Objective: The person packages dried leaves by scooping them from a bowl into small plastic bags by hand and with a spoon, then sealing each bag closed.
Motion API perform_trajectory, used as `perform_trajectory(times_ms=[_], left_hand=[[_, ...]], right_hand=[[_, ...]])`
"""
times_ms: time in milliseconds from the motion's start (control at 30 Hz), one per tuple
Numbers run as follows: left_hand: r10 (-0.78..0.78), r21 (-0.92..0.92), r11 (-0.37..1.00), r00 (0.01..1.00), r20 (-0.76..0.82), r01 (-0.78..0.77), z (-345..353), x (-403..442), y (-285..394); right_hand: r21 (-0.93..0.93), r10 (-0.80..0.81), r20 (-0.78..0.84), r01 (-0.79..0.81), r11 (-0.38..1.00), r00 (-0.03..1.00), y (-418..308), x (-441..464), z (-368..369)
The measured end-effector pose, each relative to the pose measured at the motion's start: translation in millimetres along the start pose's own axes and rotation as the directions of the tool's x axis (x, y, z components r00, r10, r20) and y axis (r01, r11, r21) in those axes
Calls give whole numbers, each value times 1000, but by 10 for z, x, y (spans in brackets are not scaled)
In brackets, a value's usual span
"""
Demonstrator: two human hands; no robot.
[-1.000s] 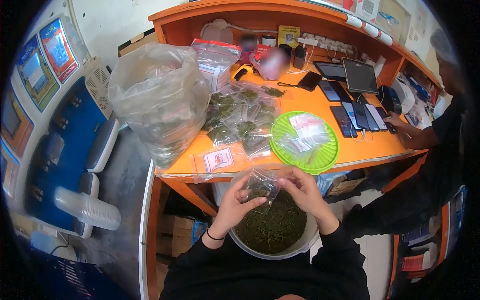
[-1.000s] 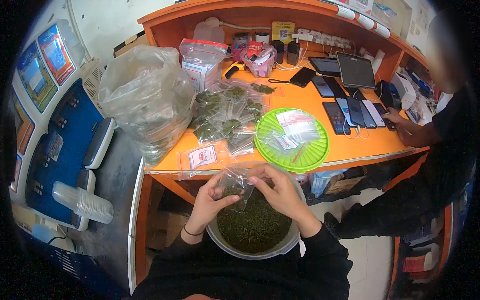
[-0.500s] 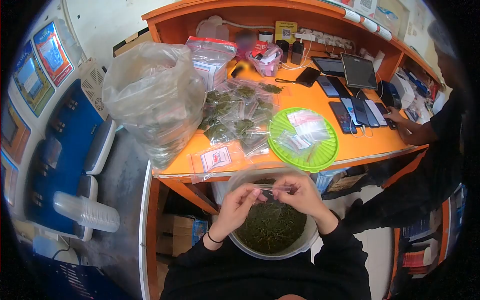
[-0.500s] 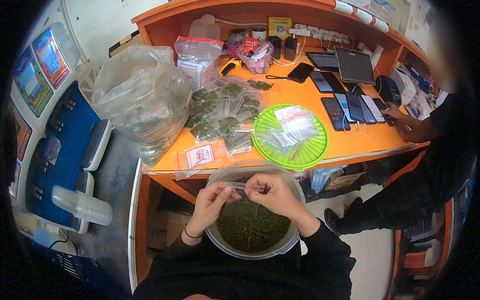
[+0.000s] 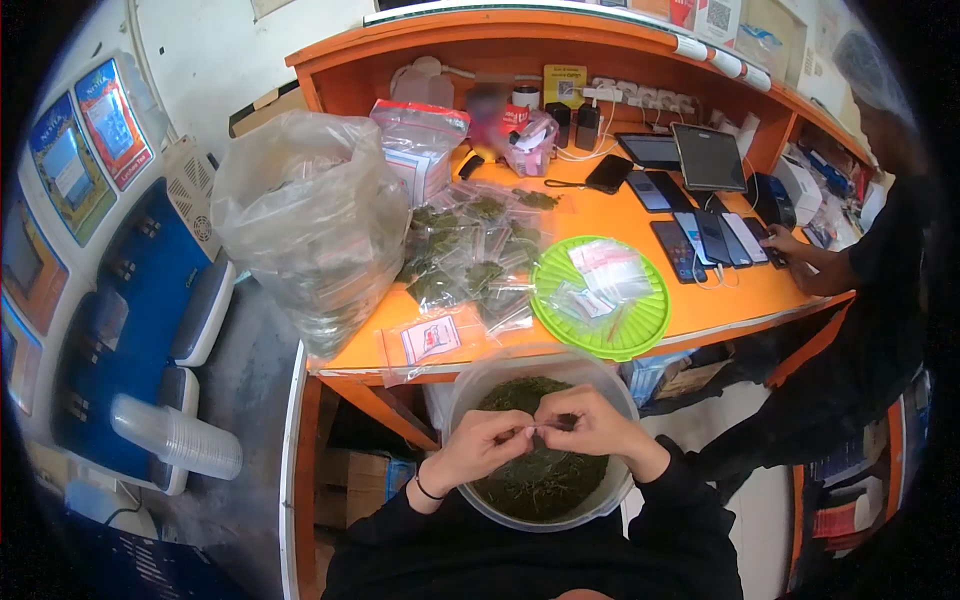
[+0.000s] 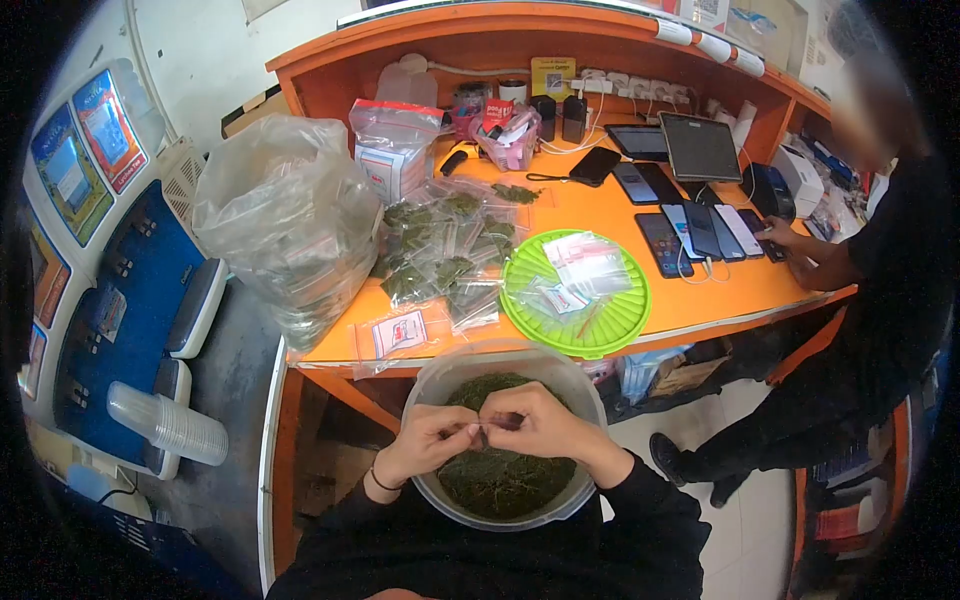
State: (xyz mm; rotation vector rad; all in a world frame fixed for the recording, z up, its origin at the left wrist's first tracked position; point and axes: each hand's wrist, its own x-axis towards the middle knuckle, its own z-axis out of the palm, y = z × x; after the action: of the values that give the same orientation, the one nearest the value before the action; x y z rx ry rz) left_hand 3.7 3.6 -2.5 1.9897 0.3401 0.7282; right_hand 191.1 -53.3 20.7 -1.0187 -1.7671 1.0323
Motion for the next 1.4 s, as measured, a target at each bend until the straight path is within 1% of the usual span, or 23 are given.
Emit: perform_trajectory(times_ms=[100, 200, 300, 333, 367, 400, 433, 467, 533, 567, 633, 700, 800, 833, 900, 967, 1000, 1033, 1100, 1167, 1300, 1333, 1400], left_hand=[[13, -25, 1000, 1000, 8, -13, -31, 53, 43], [-30, -201, 979, 997, -73, 15, -129, 131, -19], [-108, -225, 972, 972, -210, 60, -354, 337, -63], [3, 82, 996, 924, -382, 30, -529, 440, -308], [-10, 146, 984, 839, -544, 106, -695, 618, -220], [15, 120, 990, 775, -632, 79, -847, 806, -136], [31, 89, 995, 705, -709, 46, -959, 978, -78], [126, 288, 952, 730, -672, 101, -1055, 1108, -121], [294, 647, 743, 785, -545, 171, -1170, 1329, -336], [317, 707, 687, 805, -501, 170, -1135, 1357, -398], [356, 818, 550, 838, -413, 169, -1049, 1293, -490], [256, 724, 684, 901, -351, 88, -934, 1126, -375], [65, 545, 837, 981, -185, 48, -761, 863, -227], [-5, 477, 877, 994, -111, 58, -696, 770, -186], [-1, 421, 907, 999, -51, 22, -561, 635, -32], [0, 302, 953, 997, -80, 24, -431, 551, 45], [-14, 207, 977, 991, -135, 42, -359, 505, 57], [-39, 109, 992, 982, -187, 60, -303, 473, 67], [-163, -98, 983, 982, -96, 154, -228, 439, 80], [-222, -266, 939, 975, 11, 217, -160, 419, 138], [-135, -357, 921, 988, 75, 153, -67, 388, 303], [-192, -329, 925, 981, 22, 189, -59, 362, 300], [-296, -271, 926, 951, -92, 262, -53, 312, 292]], right_hand=[[-52, -17, -31, 16, 999, 999, -80, -33, -45], [-105, -3, -118, -9, 994, 993, -88, -82, -193], [-188, -33, -226, -11, 982, 974, 6, -107, -518], [-220, -54, -264, -6, 975, 963, 77, -83, -677], [-152, -6, -319, -45, 987, 948, 233, -44, -885], [-81, 50, -376, -87, 993, 925, 446, 14, -1115], [-174, 86, -471, -188, 967, 878, 665, 101, -1375], [-250, 112, -566, -300, 921, 817, 888, 152, -1567], [-480, -28, -602, -334, 811, 798, 1242, 175, -1720], [-584, -105, -600, -345, 734, 793, 1390, 207, -1803], [-676, -120, -551, -357, 644, 826, 1755, 202, -1880], [-760, -124, -483, -344, 552, 867, 1813, 164, -1897], [-718, 30, -551, -492, 493, 834, 1687, 187, -1863], [-687, 12, -573, -488, 539, 820, 1665, 163, -1842], [-624, -27, -616, -467, 626, 787, 1583, 170, -1848], [-272, 18, -640, -248, 930, 768, 1261, 250, -1809], [-59, 48, -641, -111, 992, 766, 1045, 284, -1744], [130, 92, -548, -24, 991, 831, 776, 288, -1624], [516, 114, -332, 79, 853, 937, 224, 284, -1331], [502, 180, -115, -100, 859, 977, -24, 274, -1056], [404, 271, 187, -326, 855, 944, -170, 230, -762], [293, 223, -41, -202, 935, 974, -205, 216, -671], [-22, 9, -449, -22, 1000, 894, -283, 198, -518]])
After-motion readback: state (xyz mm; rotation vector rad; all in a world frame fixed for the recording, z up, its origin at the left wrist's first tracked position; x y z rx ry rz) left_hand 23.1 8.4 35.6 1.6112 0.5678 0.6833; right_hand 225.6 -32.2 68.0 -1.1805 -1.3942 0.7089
